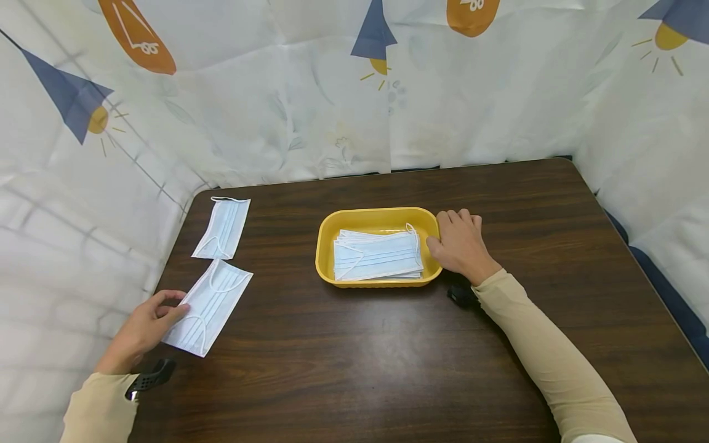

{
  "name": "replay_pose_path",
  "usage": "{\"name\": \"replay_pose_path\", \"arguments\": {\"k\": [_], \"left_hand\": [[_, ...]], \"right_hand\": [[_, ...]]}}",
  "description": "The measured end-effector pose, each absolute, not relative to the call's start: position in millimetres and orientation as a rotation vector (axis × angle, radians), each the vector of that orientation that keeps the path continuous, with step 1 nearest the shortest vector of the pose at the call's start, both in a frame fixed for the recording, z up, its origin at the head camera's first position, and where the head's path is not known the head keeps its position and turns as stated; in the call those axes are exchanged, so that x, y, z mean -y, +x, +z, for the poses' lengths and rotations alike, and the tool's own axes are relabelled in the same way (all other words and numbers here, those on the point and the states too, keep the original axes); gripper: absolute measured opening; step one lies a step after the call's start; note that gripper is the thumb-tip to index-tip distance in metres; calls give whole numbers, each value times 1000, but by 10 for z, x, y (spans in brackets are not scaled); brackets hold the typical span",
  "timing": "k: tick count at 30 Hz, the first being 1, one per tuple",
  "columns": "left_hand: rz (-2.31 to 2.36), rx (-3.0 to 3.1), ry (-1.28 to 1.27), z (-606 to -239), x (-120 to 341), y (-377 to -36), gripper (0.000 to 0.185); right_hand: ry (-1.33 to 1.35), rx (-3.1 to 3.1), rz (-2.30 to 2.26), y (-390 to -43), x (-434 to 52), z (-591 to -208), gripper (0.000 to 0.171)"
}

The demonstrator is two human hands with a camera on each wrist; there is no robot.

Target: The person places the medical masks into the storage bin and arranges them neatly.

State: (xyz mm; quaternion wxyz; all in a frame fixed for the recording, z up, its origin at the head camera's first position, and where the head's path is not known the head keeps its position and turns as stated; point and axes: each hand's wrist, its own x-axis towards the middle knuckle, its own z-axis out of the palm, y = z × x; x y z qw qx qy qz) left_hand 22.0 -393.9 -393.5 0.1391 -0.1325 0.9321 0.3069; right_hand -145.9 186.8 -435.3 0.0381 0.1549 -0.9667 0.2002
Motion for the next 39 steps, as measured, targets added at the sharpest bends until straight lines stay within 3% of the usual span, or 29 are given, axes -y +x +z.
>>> {"name": "replay_pose_path", "arguments": {"k": [6,17,20,26,34,39], "left_hand": [[948,-2656,-400,-3950,3933,232,63],[984,-2623,-436,-3940,4012,242,63],[1069,-2606,-433,-3941,4026,259,59],[1243,-2600,-430,-3889,4033,270,24],[1256,-2648,-504,-3808,4022,224,23],[1276,-2642,-508,-3769,4022,175,33]], "right_hand": [[474,2970,613,-1457,-1870,-4356,27],[470,2958,606,-1454,-1872,-4360,26],[468,2960,608,-1450,-1872,-4358,26],[467,2966,612,-1447,-1872,-4356,25],[468,2975,614,-1451,-1870,-4351,26],[475,2968,614,-1459,-1865,-4349,25]]}}
